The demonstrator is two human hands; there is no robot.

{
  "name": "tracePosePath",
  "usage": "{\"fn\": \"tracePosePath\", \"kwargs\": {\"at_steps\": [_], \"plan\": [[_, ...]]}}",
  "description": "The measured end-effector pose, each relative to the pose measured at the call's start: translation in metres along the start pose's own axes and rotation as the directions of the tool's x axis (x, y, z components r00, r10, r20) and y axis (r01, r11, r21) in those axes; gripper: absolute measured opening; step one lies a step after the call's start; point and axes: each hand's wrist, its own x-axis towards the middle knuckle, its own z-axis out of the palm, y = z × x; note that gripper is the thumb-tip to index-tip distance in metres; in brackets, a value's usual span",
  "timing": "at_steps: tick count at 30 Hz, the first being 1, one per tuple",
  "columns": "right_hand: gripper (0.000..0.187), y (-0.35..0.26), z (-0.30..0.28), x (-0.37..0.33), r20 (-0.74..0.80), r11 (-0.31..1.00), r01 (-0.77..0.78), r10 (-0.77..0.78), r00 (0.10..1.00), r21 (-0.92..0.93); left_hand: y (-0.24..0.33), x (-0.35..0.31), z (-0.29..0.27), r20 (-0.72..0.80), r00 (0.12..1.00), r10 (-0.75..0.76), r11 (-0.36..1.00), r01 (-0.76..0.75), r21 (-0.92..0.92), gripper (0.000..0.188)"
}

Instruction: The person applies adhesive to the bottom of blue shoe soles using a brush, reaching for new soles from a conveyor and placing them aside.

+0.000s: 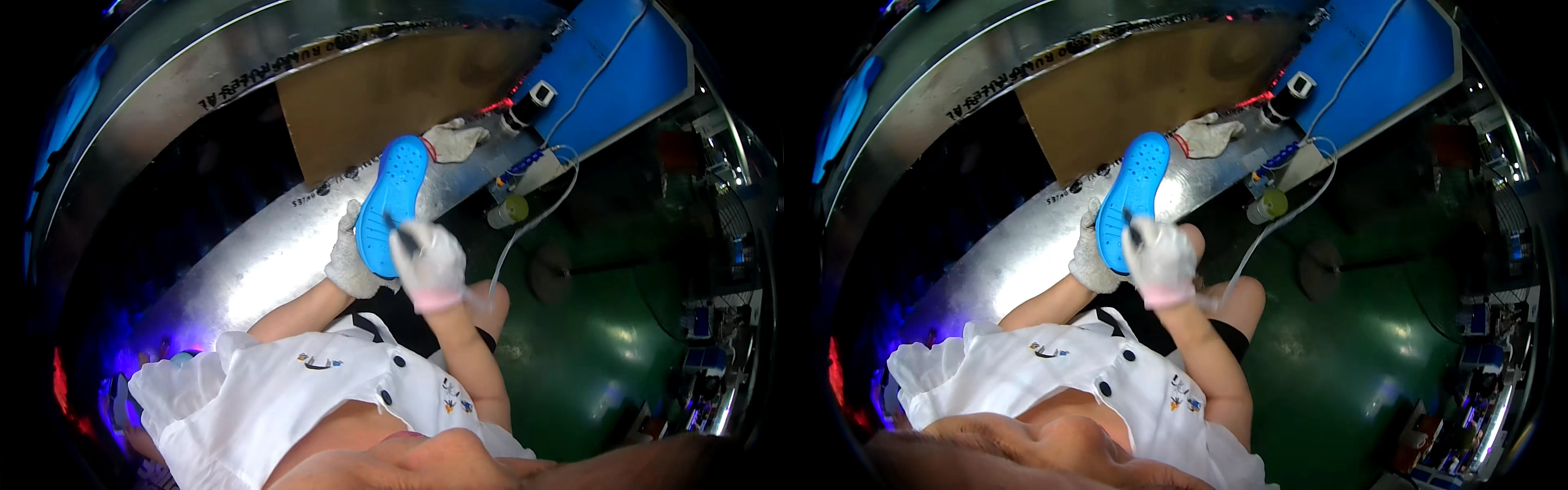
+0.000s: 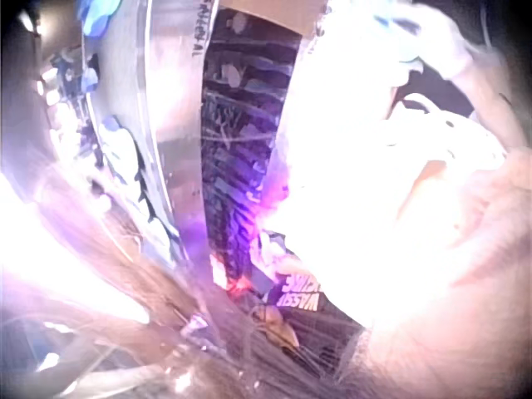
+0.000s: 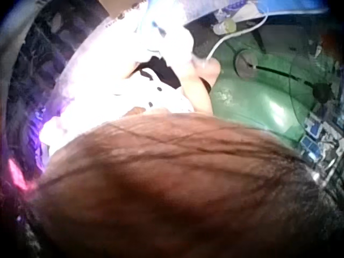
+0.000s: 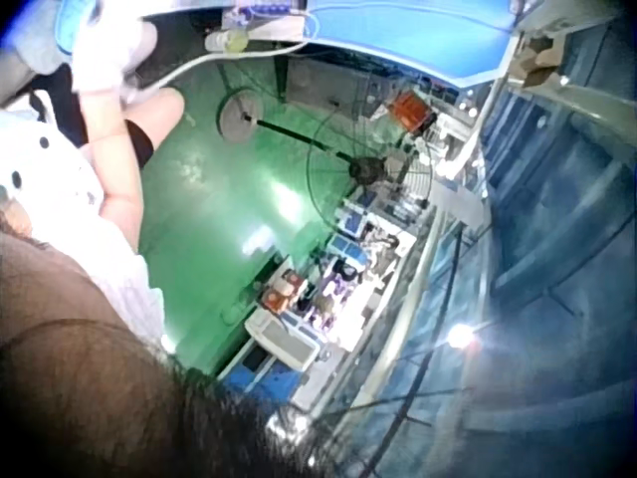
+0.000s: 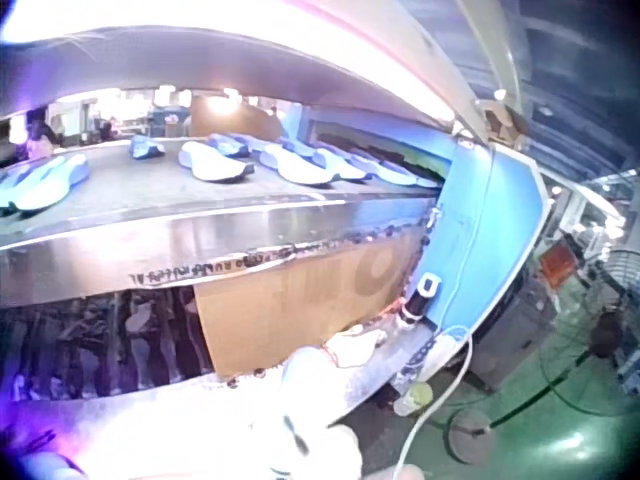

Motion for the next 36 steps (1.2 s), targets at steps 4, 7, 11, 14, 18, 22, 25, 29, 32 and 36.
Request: {"fn": "tracePosePath", "kwargs": {"at_steps": [4,7,11,14,18,22,25,29,32,36], "plan": [[0.012,0.000,-0.031,0.001,0.025,0.856,-0.215,0.231,0.973,0.469,-0.006,-0.007,0.008,0.296,0.952,-0.076,0.994,0.097,-0.057,0.092],[0.009,0.014,-0.033,0.032,-0.378,0.993,0.030,0.016,0.926,0.114,-0.026,-0.023,0.027,0.275,0.946,-0.171,0.980,0.191,-0.047,0.098],[0.029,-0.001,-0.040,0.011,-0.272,0.939,0.339,-0.311,0.911,0.062,-0.036,-0.029,0.013,0.213,0.974,-0.075,0.922,0.148,-0.356,0.100],[0.020,0.005,-0.052,0.014,-0.218,0.814,-0.127,0.297,0.930,0.567,-0.033,-0.028,0.019,0.357,0.918,-0.175,0.976,0.210,-0.062,0.099],[0.018,0.008,-0.044,0.005,-0.293,0.903,0.428,-0.422,0.858,-0.046,-0.035,-0.028,0.019,0.359,0.925,-0.126,0.947,0.220,-0.234,0.102],[0.017,0.007,-0.053,0.002,-0.191,0.823,0.191,-0.102,0.976,0.536,-0.028,-0.030,0.031,0.302,0.945,-0.129,0.988,0.148,-0.043,0.110],[0.023,0.015,-0.052,0.008,-0.275,0.978,0.157,-0.114,0.955,0.140,-0.029,-0.027,0.033,0.306,0.941,-0.145,0.970,0.196,-0.144,0.110],[0.022,-0.006,-0.047,-0.015,-0.121,0.860,0.424,-0.406,0.906,0.285,-0.028,-0.013,0.014,0.393,0.919,0.023,0.933,0.121,-0.338,0.107],[0.020,0.009,-0.042,-0.013,-0.198,0.901,0.024,0.069,0.978,0.433,-0.025,-0.012,0.012,0.359,0.933,-0.020,0.986,0.078,-0.149,0.103],[0.016,-0.002,-0.038,-0.018,-0.249,0.893,0.389,-0.333,0.909,0.226,-0.025,-0.005,0.019,0.278,0.960,0.027,0.976,0.034,-0.214,0.093]]}}
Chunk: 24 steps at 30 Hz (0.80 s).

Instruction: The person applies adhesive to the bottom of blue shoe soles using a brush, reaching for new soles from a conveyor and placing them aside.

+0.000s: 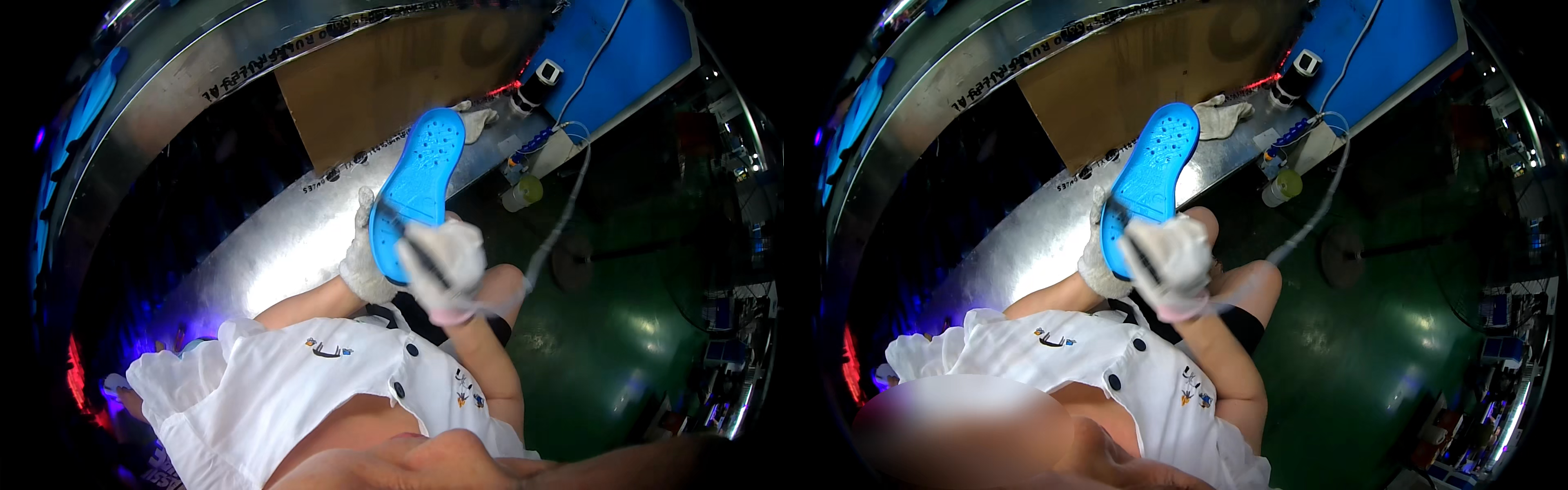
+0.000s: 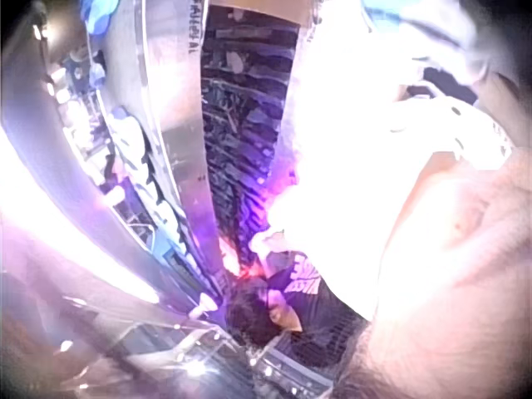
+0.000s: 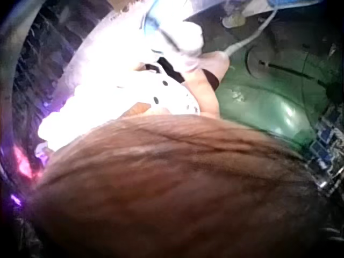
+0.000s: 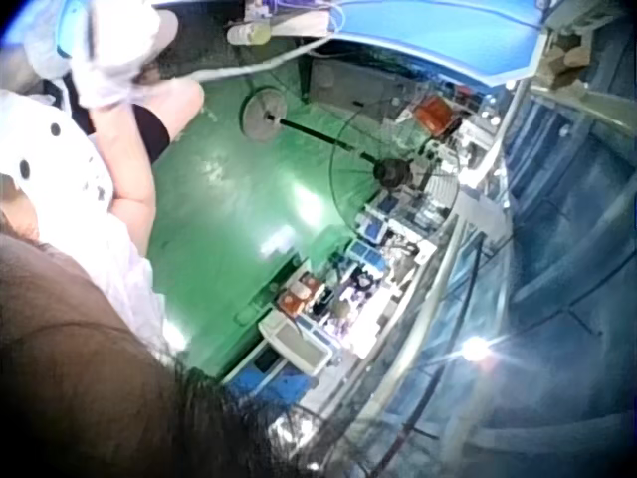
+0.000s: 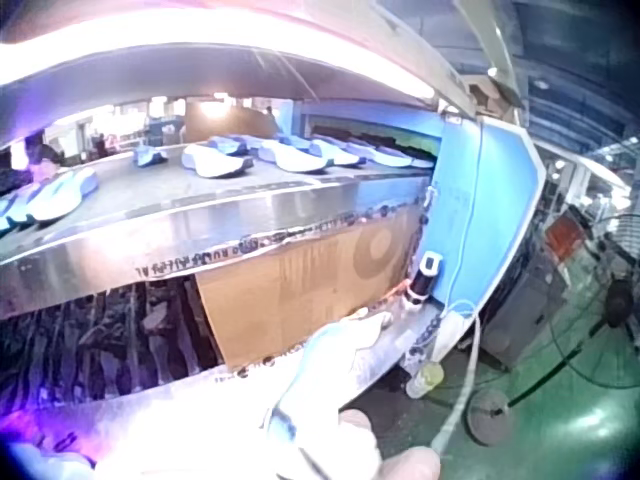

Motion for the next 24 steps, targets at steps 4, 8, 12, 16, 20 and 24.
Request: {"fn": "tracePosePath", "kwargs": {"at_steps": [4,8,12,16,20,24], "plan": [[0.018,-0.019,-0.003,-0.003,0.082,0.881,-0.385,0.377,0.922,0.275,0.006,0.007,0.006,-0.021,1.000,-0.002,0.997,0.004,0.079,0.093],[0.025,0.007,0.007,-0.017,-0.051,0.908,-0.412,0.416,0.908,0.083,0.014,0.019,0.001,0.042,0.999,0.022,0.999,-0.023,0.034,0.096],[0.025,-0.028,0.010,-0.017,0.038,0.869,-0.376,0.385,0.922,0.320,0.031,0.023,0.002,0.170,0.980,-0.103,0.967,0.059,0.246,0.098],[0.022,-0.004,0.006,-0.015,-0.062,0.771,-0.519,0.578,0.814,0.370,0.030,0.026,0.036,-0.133,0.991,0.009,0.992,0.007,0.126,0.090],[0.026,-0.022,-0.001,-0.017,0.072,0.958,-0.214,0.204,0.976,0.190,0.058,0.024,0.042,-0.199,0.930,-0.308,0.936,0.334,0.114,0.091],[0.024,-0.011,-0.006,-0.004,0.212,0.661,-0.611,0.585,0.783,0.436,0.081,0.034,0.029,-0.155,0.794,-0.588,0.747,0.606,0.272,0.082]]}}
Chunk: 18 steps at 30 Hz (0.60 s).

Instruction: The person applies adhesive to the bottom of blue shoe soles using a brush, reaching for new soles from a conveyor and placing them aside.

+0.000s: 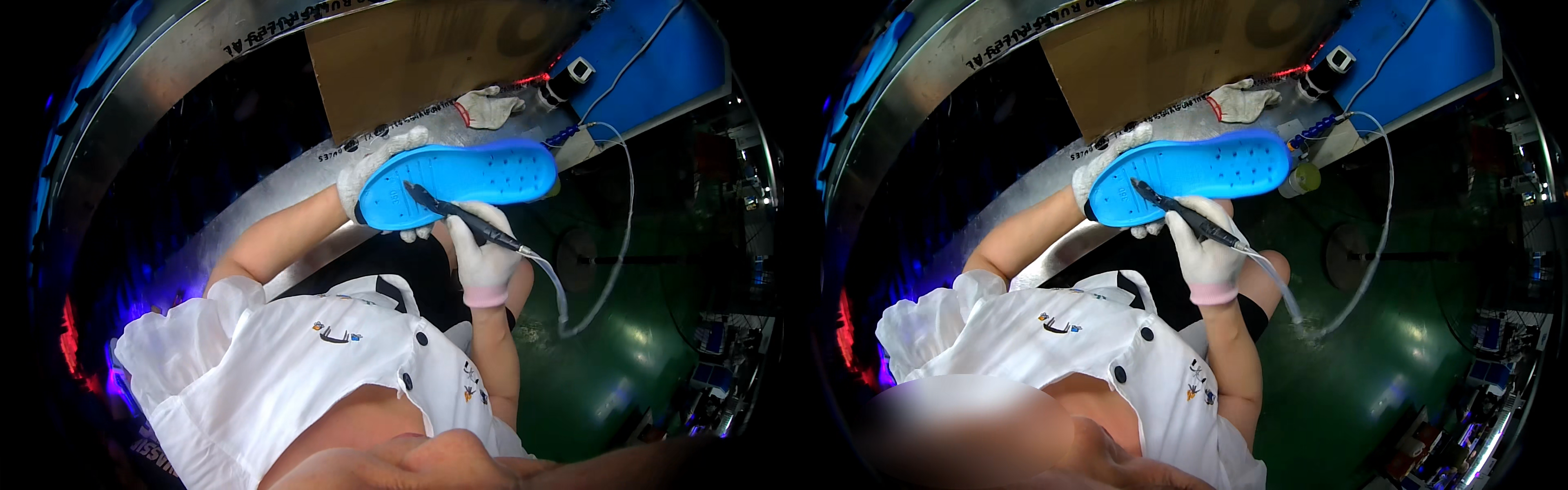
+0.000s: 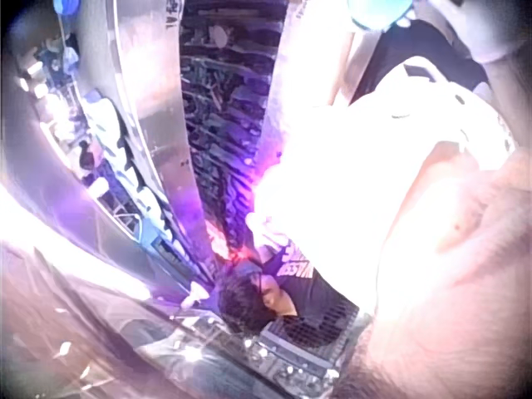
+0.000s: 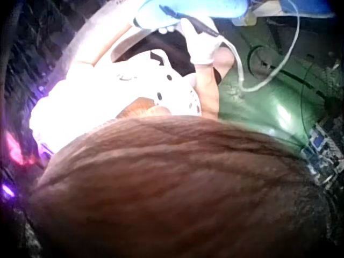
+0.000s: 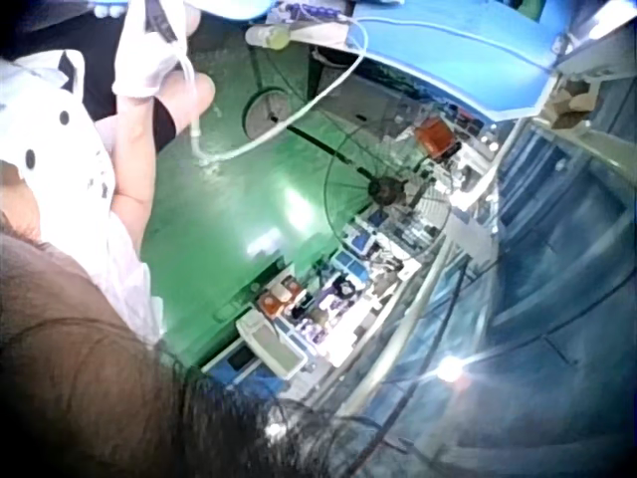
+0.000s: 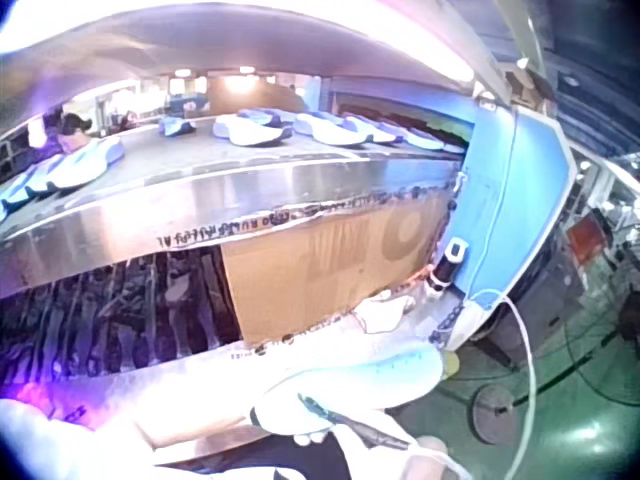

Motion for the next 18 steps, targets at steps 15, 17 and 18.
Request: {"fn": "tracePosePath", "kwargs": {"at_steps": [15,17,18], "plan": [[0.023,-0.013,-0.007,-0.008,0.380,0.835,0.505,-0.404,0.832,-0.218,0.022,-0.002,0.019,-0.350,0.925,0.150,0.936,-0.019,0.351,0.036],[0.024,-0.003,-0.011,-0.003,0.191,0.932,0.309,-0.274,0.943,-0.189,0.028,-0.004,0.024,-0.475,0.880,0.011,0.911,0.186,0.367,0.037],[0.024,-0.001,-0.012,-0.001,0.261,0.866,0.434,-0.372,0.891,-0.248,0.029,-0.004,0.036,-0.470,0.881,0.053,0.889,0.173,0.424,0.039]]}}
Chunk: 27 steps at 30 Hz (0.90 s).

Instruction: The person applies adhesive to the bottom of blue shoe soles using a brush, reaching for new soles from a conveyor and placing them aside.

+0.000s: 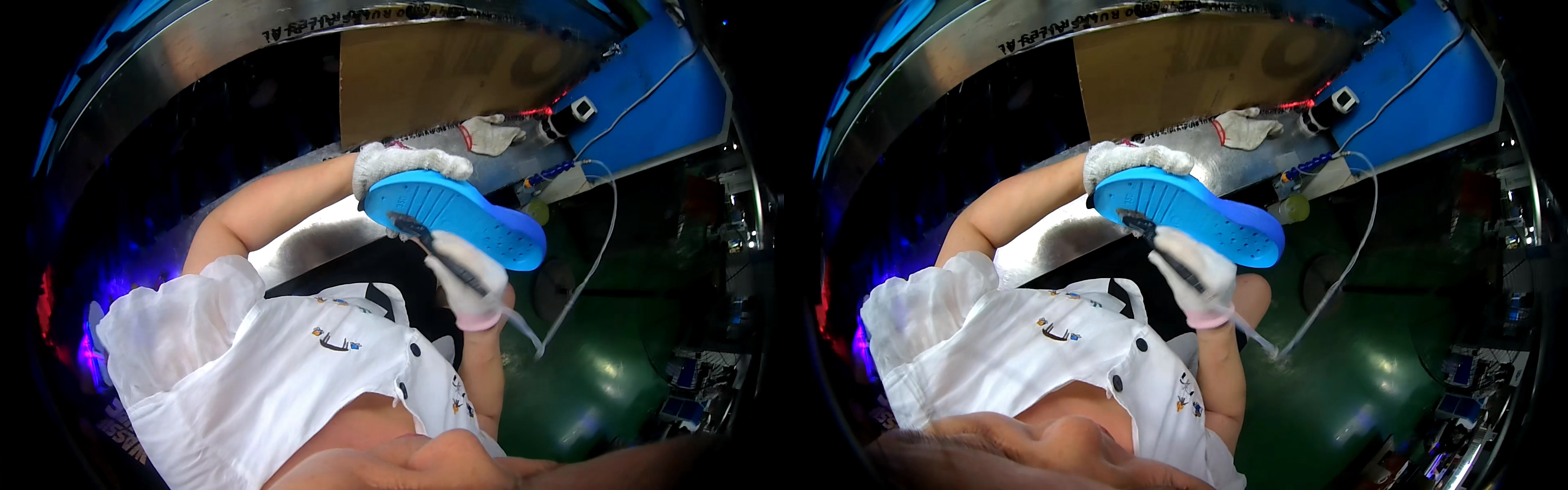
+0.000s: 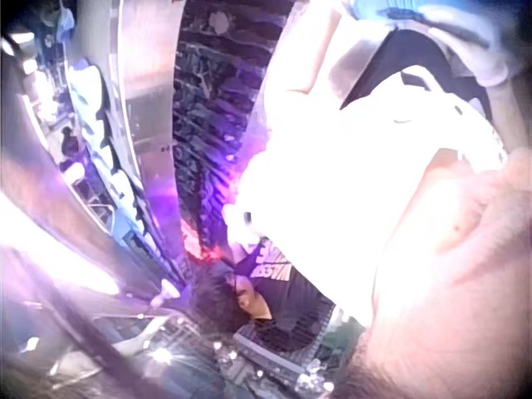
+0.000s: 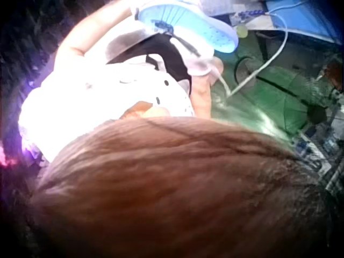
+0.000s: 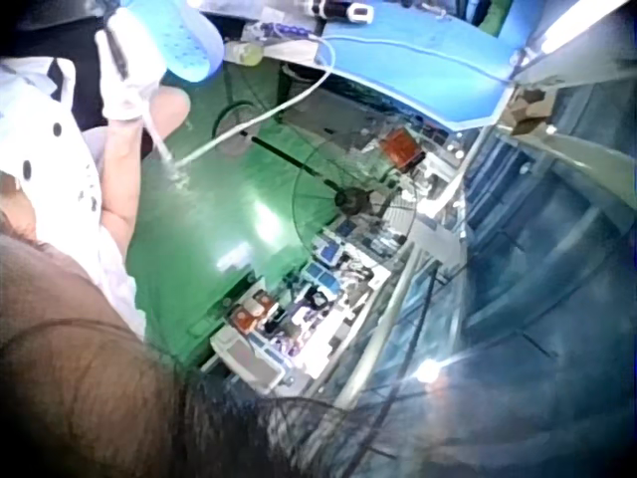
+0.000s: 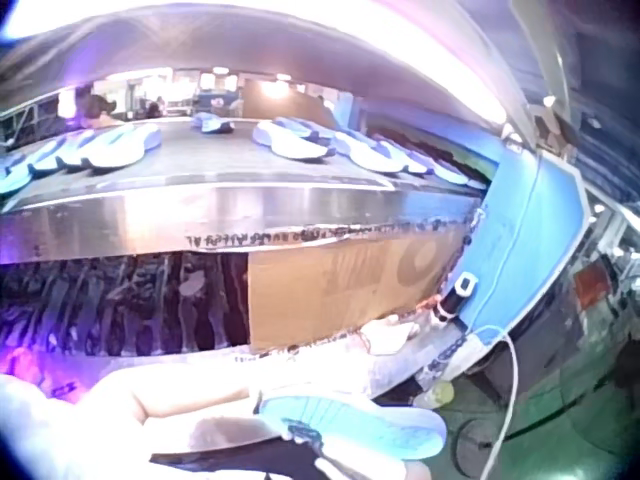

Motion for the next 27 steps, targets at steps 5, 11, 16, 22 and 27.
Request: {"fn": "tracePosePath", "kwargs": {"at_steps": [5,11,16,22,27], "plan": [[0.021,-0.023,-0.009,0.005,0.117,0.969,0.165,-0.145,0.982,-0.182,0.013,-0.007,0.000,0.058,0.994,0.094,0.985,-0.101,0.138,0.043],[0.025,-0.033,-0.013,0.002,0.259,0.932,0.213,-0.136,0.956,-0.294,0.014,-0.010,-0.019,0.193,0.893,0.407,0.844,-0.448,0.294,0.049],[0.031,-0.003,-0.018,0.009,-0.111,0.989,0.120,-0.129,0.985,-0.091,0.027,-0.012,-0.027,0.202,0.968,0.151,0.970,-0.184,0.157,0.048],[0.032,-0.020,-0.028,0.003,0.041,0.936,0.183,-0.179,0.983,-0.301,0.046,-0.031,-0.014,0.487,0.873,0.026,0.999,-0.035,0.010,0.056],[0.027,-0.031,-0.035,0.008,0.192,0.932,0.218,-0.167,0.967,-0.288,0.027,-0.034,-0.005,-0.028,0.919,0.394,0.892,-0.375,0.252,0.065]]}}
